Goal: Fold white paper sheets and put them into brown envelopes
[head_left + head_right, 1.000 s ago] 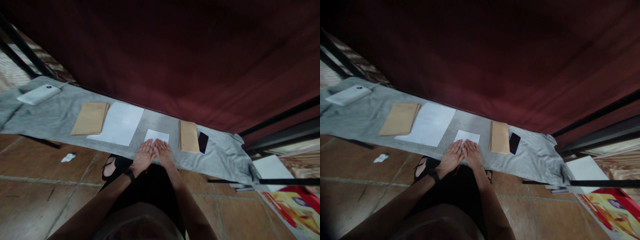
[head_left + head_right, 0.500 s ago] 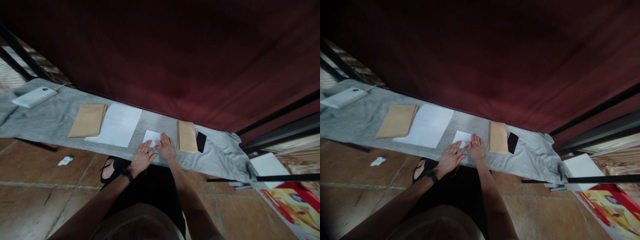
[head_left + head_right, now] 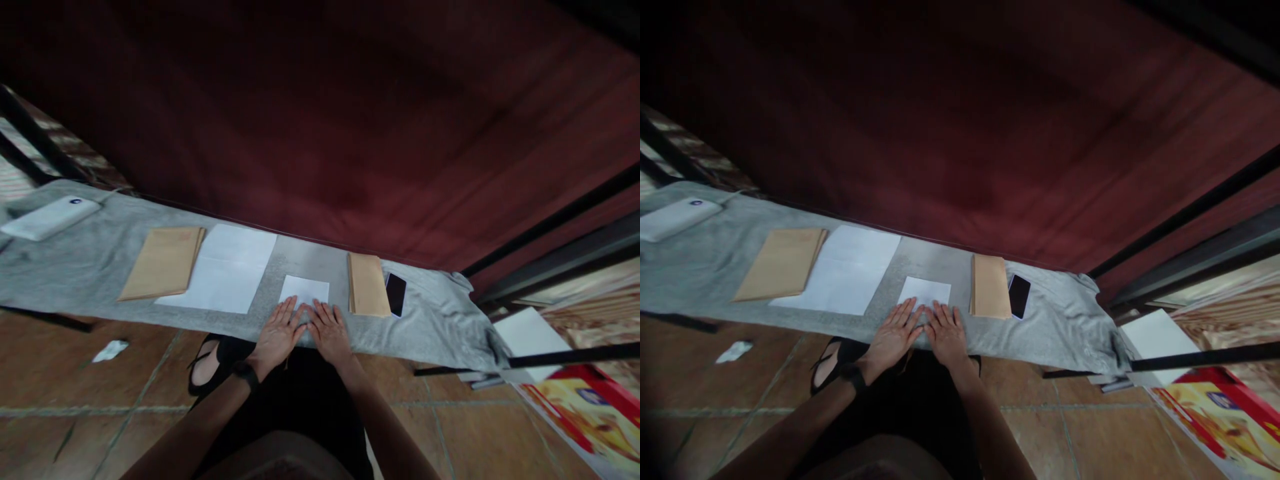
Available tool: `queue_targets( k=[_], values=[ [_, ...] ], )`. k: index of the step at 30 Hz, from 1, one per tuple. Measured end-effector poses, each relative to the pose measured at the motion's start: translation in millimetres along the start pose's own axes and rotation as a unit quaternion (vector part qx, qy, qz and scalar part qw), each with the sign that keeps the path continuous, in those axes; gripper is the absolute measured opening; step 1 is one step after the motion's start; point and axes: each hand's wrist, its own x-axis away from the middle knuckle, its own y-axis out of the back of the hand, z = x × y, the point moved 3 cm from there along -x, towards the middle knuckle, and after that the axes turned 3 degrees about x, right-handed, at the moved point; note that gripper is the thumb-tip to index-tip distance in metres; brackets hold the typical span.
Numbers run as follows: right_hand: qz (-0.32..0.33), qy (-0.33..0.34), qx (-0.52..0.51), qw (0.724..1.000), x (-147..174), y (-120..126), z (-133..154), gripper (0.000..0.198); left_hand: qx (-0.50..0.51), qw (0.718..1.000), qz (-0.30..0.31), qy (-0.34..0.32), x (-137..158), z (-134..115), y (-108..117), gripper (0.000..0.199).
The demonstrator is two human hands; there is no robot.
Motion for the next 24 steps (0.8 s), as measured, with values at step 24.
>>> queue_targets(
  k=[24],
  values=[
    [-0.010,-0.014,-0.021,1.000,3.1,4.2,2.0,0.047,-0.001,0.997,-0.014,0.070,-57.4,32.3,-27.4,0.062]
  ],
)
